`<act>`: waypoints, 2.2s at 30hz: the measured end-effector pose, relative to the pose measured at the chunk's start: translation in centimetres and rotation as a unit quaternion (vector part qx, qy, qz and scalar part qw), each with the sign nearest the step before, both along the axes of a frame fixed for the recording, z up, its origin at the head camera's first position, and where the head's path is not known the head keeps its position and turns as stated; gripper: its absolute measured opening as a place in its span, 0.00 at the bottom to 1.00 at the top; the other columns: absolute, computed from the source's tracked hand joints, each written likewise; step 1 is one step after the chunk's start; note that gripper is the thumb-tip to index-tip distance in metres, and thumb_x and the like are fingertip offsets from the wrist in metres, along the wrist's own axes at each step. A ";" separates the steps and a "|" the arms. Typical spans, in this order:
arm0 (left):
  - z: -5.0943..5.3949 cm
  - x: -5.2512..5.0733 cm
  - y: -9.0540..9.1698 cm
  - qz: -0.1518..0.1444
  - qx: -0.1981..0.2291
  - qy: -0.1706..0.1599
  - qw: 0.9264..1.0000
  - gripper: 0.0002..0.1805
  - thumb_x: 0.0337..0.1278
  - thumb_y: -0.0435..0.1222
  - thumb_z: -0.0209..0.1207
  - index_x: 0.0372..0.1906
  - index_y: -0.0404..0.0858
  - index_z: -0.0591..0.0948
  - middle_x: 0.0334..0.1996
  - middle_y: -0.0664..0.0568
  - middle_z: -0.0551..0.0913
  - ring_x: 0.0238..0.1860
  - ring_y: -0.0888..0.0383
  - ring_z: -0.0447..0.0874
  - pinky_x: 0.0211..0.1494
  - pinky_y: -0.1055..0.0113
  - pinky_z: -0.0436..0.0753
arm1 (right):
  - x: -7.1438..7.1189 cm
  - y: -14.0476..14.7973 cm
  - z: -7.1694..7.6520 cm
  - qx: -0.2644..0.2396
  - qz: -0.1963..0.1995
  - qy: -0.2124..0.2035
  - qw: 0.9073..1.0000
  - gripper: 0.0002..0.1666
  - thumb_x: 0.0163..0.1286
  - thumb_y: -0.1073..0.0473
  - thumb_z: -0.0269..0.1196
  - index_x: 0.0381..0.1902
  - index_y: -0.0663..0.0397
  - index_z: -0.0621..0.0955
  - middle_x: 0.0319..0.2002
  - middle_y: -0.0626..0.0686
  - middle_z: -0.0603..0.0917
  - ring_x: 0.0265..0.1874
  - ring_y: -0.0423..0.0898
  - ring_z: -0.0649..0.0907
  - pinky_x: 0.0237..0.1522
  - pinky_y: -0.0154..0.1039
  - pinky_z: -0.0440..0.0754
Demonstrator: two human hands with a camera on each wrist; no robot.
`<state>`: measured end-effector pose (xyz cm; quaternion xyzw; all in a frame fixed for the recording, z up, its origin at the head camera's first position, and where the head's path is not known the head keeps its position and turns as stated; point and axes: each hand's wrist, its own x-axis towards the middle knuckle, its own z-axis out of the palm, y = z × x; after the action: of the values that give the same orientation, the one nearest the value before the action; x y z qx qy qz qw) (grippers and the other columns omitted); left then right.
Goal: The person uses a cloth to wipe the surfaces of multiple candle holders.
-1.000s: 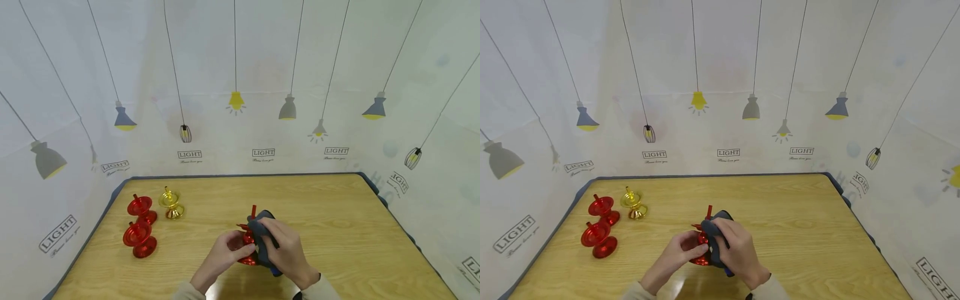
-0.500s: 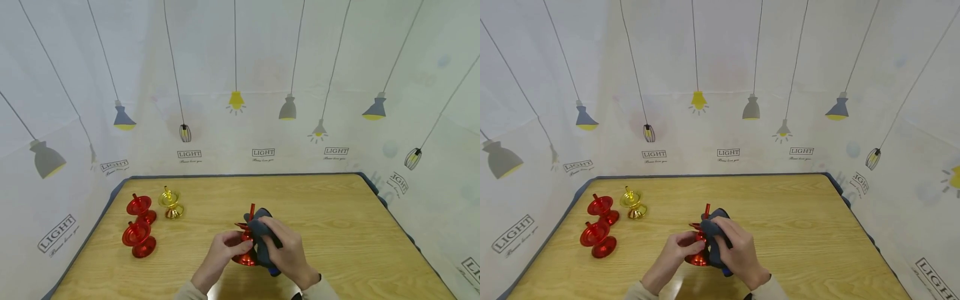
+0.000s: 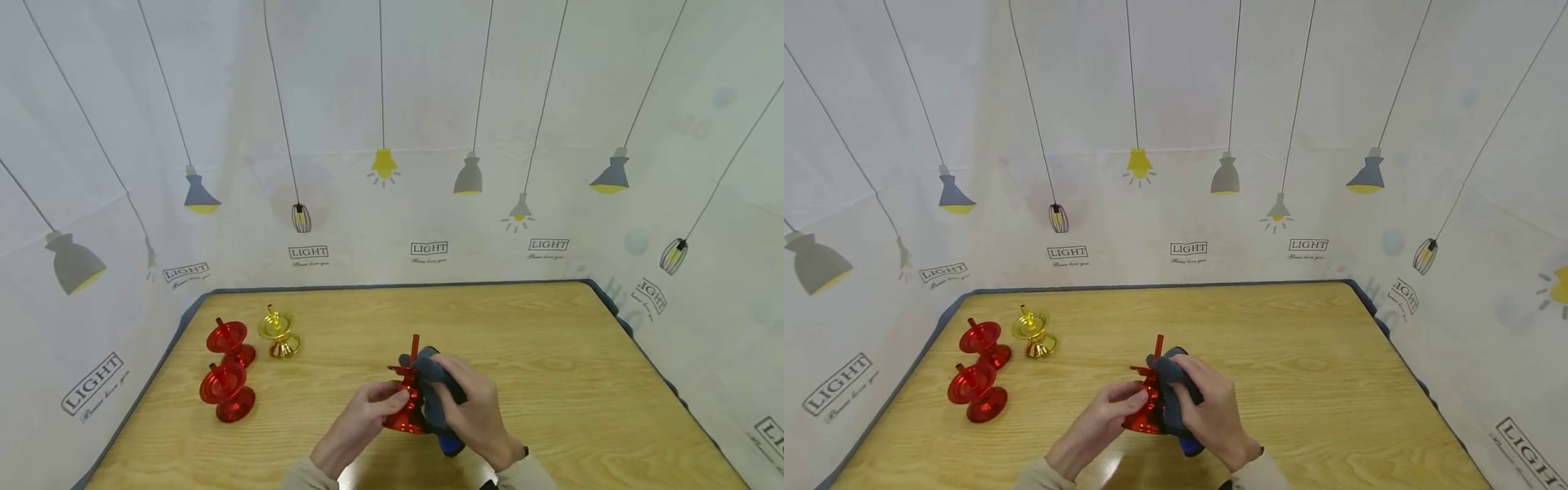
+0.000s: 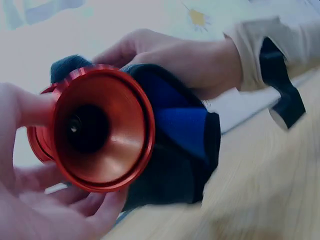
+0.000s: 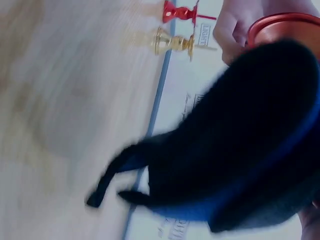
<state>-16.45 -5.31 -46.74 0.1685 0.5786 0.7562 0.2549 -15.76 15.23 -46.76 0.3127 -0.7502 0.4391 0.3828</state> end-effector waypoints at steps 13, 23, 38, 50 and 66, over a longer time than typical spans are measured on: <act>0.6 0.5 1.0 0.169 -0.153 0.079 0.971 0.21 0.57 0.45 0.72 0.47 0.33 0.85 0.37 0.51 0.87 0.38 0.58 0.85 0.43 0.67 0.85 | -0.1 -0.8 0.4 0.042 -0.032 0.065 0.996 0.17 0.78 0.56 0.57 0.52 0.64 0.83 0.44 0.60 0.88 0.41 0.55 0.88 0.56 0.29 0.81; 0.6 -0.3 -0.3 0.018 0.000 0.005 1.000 0.17 0.71 0.39 0.59 0.55 0.31 0.82 0.40 0.56 0.88 0.42 0.62 0.87 0.48 0.68 0.85 | 0.0 -0.6 0.6 -0.035 0.005 0.011 0.999 0.23 0.59 0.78 0.69 0.53 0.63 0.83 0.45 0.61 0.88 0.45 0.50 0.89 0.56 0.28 0.80; 0.9 0.4 1.0 0.119 -0.150 0.078 0.979 0.24 0.61 0.47 0.68 0.51 0.32 0.82 0.38 0.50 0.86 0.38 0.59 0.84 0.43 0.65 0.83 | 0.1 -0.8 0.8 0.047 -0.045 0.051 0.997 0.18 0.78 0.55 0.57 0.52 0.64 0.83 0.44 0.59 0.87 0.42 0.54 0.88 0.57 0.27 0.80; 1.3 0.3 1.0 0.134 -0.109 0.071 0.982 0.21 0.64 0.43 0.66 0.49 0.28 0.82 0.38 0.48 0.89 0.39 0.59 0.86 0.45 0.69 0.84 | 0.1 -0.9 0.7 -0.015 0.000 0.003 1.000 0.24 0.58 0.79 0.68 0.53 0.64 0.82 0.45 0.62 0.87 0.44 0.54 0.89 0.56 0.26 0.80; 0.0 -0.2 0.4 0.035 -0.067 0.116 0.990 0.24 0.72 0.43 0.59 0.56 0.24 0.79 0.41 0.54 0.88 0.40 0.63 0.87 0.46 0.70 0.84 | 0.0 -0.5 0.9 0.007 -0.007 0.020 1.000 0.13 0.71 0.66 0.65 0.52 0.63 0.83 0.44 0.60 0.88 0.42 0.53 0.89 0.57 0.27 0.80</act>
<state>-16.69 -4.93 -46.79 0.2172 0.6594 0.6992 0.1706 -15.73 14.72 -45.85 0.3190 -0.7478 0.4242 0.3990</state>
